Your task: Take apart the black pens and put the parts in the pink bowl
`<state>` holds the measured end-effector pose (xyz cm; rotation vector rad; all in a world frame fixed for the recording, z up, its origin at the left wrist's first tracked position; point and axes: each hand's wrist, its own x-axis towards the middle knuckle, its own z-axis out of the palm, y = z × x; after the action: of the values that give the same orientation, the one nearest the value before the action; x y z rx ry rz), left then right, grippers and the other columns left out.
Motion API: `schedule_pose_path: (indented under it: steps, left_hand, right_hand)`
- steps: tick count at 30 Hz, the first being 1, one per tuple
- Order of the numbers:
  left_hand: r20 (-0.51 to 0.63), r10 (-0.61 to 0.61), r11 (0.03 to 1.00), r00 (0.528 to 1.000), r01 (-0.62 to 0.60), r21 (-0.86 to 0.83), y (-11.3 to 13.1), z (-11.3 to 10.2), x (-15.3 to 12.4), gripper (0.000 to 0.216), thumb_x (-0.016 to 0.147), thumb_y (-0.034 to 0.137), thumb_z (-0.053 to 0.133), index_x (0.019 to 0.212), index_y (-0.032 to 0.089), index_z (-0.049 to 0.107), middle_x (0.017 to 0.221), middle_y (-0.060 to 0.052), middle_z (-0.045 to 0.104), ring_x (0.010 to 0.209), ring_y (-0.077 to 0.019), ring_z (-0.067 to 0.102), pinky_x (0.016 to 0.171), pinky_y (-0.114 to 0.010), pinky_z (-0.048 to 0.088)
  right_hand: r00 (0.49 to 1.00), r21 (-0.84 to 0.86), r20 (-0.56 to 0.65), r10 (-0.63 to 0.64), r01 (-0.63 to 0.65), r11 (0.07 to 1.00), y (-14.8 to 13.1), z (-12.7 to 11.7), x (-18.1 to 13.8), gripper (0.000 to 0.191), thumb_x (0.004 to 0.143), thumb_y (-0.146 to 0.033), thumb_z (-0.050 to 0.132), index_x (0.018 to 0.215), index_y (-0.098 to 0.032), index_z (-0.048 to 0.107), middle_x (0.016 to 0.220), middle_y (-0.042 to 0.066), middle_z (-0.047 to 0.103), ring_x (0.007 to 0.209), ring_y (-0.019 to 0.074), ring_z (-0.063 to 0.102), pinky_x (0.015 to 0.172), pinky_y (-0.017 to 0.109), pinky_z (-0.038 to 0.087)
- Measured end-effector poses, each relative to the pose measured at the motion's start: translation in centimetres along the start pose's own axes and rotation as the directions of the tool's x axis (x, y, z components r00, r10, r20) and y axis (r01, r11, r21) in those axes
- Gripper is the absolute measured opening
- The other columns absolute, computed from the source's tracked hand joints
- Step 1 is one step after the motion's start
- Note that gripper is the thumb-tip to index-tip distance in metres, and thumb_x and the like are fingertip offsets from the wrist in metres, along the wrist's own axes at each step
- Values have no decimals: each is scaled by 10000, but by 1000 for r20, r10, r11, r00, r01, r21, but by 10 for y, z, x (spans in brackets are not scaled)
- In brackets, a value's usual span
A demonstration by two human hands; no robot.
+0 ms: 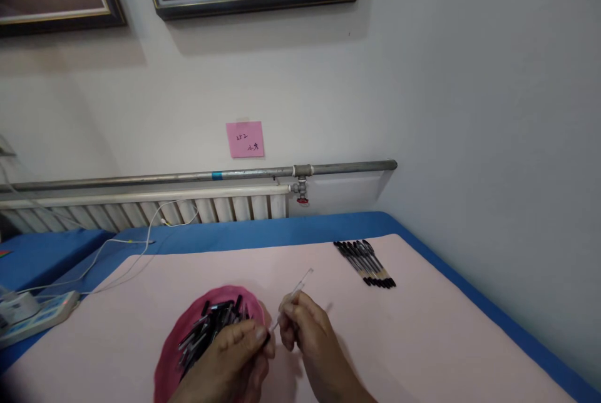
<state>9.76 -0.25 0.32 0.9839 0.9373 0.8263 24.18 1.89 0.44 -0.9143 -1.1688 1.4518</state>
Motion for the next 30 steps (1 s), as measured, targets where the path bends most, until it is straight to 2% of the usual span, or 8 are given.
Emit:
schedule_pose_path:
  steps: [6,10,11,13,16,22,25,30]
  left_hand:
    - [26,-62,981,998,66,-185,0,4,1,425,705,553,597,767,133,573,519,-11,593,328,-80,465,342,-177,260]
    - [-178,-59,990,982,81,115,16,-19,-9,303,758,457,532,639,179,517,459,39,491,314,-69,373,344,-190,231]
    - [-220,-81,939,972,148,310,22,-30,-12,297,783,438,485,621,190,509,424,39,469,314,-90,382,354,-206,255]
    - [-351,91,719,932,183,670,33,-53,-19,227,806,342,440,709,185,571,521,2,548,421,-133,492,446,-237,339]
    - [-456,228,416,860,337,845,44,-69,-27,227,805,280,420,800,161,613,683,-81,647,629,-203,594,582,-282,377]
    - [-130,110,774,985,-2,634,29,-22,-20,279,820,385,422,680,188,561,645,10,584,624,-136,536,555,-221,360]
    - [-127,144,772,981,-31,635,21,-13,-14,231,781,358,482,633,184,511,622,38,521,612,-115,481,545,-213,329]
    - [-324,177,612,929,154,776,26,-49,-15,224,789,337,431,623,196,484,587,30,513,567,-126,491,515,-229,316]
  right_hand:
    - [1000,-17,23,13,-12,1000,6,-2,0,198,815,-338,464,683,-194,492,597,-41,491,543,109,448,539,247,345]
    - [997,-132,-4,74,-74,989,6,3,-3,188,809,-301,443,654,-197,471,581,-46,484,514,94,420,518,232,337]
    - [993,-169,2,115,-113,979,6,4,-3,186,805,-286,439,641,-199,461,571,-48,480,500,91,415,503,226,325]
    - [980,-238,44,193,-177,955,9,7,-4,188,801,-277,439,626,-206,437,542,-56,464,474,87,399,474,219,299]
    - [964,-316,137,228,-176,932,13,9,-6,207,809,-317,466,636,-210,426,542,-61,457,479,85,390,474,209,292]
    - [935,-442,268,232,-94,892,13,16,-15,86,772,-241,474,711,-192,510,626,-39,493,579,104,446,537,211,332]
    - [922,-457,318,220,-55,888,13,18,-16,113,784,-261,458,757,-180,533,668,-24,513,619,120,468,565,225,355]
    - [959,-555,247,138,23,832,20,14,-14,192,829,-347,479,707,-201,497,615,-49,467,589,113,433,548,223,329]
